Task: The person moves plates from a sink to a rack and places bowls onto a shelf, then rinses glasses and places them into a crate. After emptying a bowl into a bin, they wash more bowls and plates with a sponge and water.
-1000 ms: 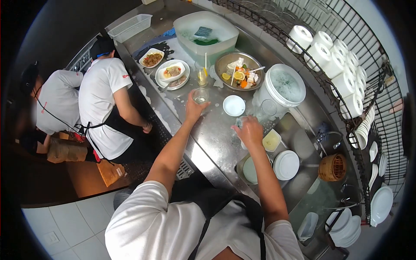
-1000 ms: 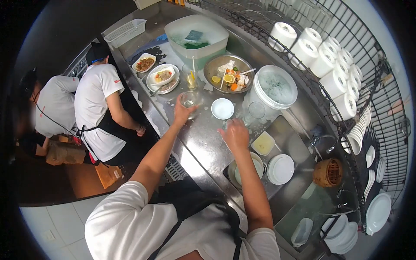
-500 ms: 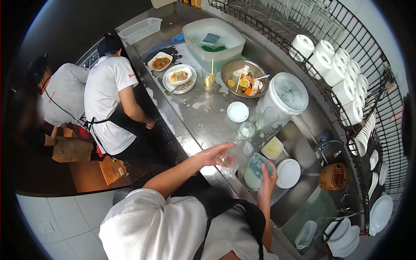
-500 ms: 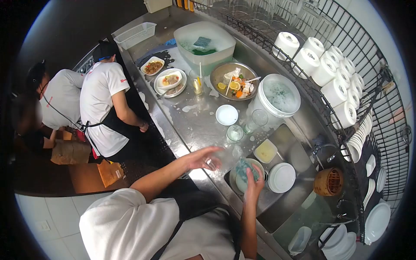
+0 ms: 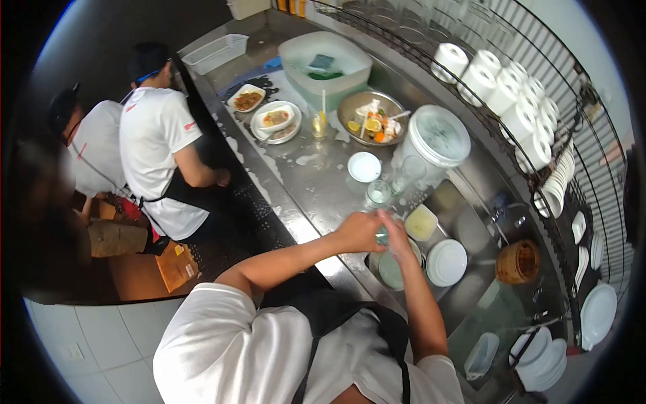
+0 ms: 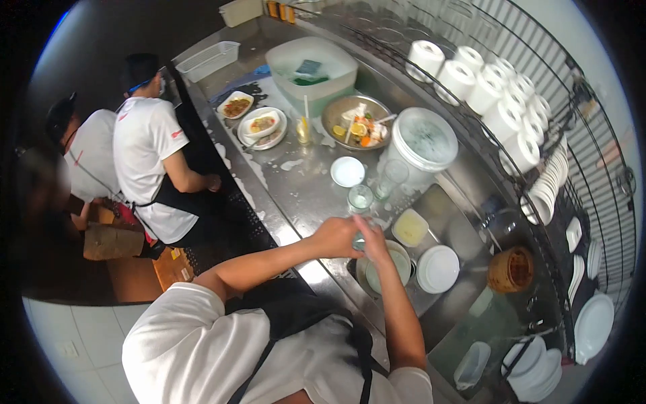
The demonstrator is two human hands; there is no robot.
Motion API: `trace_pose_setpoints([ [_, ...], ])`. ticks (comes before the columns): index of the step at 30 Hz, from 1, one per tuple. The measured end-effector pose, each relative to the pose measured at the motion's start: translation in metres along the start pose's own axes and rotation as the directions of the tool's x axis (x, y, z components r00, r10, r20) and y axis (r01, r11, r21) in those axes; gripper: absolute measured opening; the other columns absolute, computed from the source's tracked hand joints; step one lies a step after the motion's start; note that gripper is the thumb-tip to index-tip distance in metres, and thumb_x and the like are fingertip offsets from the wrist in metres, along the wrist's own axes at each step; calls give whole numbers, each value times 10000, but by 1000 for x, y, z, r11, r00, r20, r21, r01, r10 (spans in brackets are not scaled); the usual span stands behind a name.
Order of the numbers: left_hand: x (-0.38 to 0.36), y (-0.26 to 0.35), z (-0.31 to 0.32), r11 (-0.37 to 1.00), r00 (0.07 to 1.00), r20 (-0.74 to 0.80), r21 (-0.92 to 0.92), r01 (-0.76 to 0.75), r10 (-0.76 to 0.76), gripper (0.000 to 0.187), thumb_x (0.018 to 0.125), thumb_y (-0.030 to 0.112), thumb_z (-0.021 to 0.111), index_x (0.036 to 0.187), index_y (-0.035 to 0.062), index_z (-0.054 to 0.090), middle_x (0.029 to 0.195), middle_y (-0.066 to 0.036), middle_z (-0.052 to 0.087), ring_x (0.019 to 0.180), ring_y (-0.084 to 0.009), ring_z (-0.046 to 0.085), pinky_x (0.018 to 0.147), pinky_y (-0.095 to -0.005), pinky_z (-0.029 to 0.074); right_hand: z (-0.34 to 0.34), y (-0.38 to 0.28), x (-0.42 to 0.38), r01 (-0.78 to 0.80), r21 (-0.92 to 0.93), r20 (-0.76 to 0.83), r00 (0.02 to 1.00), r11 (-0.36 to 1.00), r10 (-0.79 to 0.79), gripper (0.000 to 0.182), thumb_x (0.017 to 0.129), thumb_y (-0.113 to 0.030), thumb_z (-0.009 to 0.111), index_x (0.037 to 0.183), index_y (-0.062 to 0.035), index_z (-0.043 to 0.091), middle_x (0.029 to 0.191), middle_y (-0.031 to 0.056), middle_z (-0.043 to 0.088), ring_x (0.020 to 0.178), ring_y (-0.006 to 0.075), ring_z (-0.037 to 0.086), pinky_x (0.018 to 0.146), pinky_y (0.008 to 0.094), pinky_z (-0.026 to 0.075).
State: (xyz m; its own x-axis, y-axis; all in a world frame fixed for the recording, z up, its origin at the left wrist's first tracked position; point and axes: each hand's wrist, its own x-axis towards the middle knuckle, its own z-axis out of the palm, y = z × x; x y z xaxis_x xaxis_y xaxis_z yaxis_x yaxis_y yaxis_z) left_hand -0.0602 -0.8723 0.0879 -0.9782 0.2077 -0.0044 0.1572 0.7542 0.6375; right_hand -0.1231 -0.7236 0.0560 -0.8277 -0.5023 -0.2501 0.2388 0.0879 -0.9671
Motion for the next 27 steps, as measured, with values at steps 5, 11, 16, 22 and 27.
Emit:
trace_pose_setpoints([
  [5, -19, -43, -2, 894, 992, -84, -447, 45, -92, 803, 721, 376, 853, 1346, -21, 543, 1262, -234, 645, 1207, -335, 616, 1041, -387, 458, 35, -17, 1, 11, -123, -244, 969, 992, -41, 499, 932, -407, 691, 1106, 61, 689, 1034, 106, 694, 975, 182, 630, 910, 337, 480],
  [11, -46, -89, 1, 890, 908, -241, -393, 233, -344, 837, 678, 271, 909, 1361, 7, 502, 1249, -199, 639, 1221, -292, 594, 1051, -377, 444, -10, -30, 42, 299, 452, -522, 853, 841, -22, 541, 925, -424, 710, 1193, 40, 629, 1144, 119, 657, 965, 192, 643, 880, 348, 507],
  [16, -28, -129, 16, 886, 884, -311, -417, 203, -348, 921, 658, 76, 891, 1441, 95, 407, 1300, -207, 603, 1218, -361, 596, 1020, -403, 477, -69, -75, 60, 468, 338, -708, 698, 817, -107, 532, 927, -459, 706, 1155, 19, 657, 1108, 111, 667, 989, 188, 647, 881, 332, 510],
  [22, -15, -194, -2, 826, 958, -177, -556, 91, -225, 753, 825, -76, 603, 1520, 76, 356, 1244, -171, 640, 1122, -259, 639, 957, -353, 510, -111, -127, 121, 257, -332, -721, 551, 908, -420, 504, 912, -457, 700, 1176, -27, 690, 1140, 118, 690, 1021, 264, 665, 933, 375, 504],
  [27, 50, -249, -3, 580, 814, -53, -729, 364, -578, 618, 886, 162, 714, 1428, -24, 484, 902, -129, 709, 783, -175, 699, 709, -296, 567, -141, -132, 196, -146, -957, -268, 772, 250, -576, 525, 845, -435, 724, 1309, -195, 669, 1247, 128, 687, 1134, 348, 643, 1006, 423, 484],
])
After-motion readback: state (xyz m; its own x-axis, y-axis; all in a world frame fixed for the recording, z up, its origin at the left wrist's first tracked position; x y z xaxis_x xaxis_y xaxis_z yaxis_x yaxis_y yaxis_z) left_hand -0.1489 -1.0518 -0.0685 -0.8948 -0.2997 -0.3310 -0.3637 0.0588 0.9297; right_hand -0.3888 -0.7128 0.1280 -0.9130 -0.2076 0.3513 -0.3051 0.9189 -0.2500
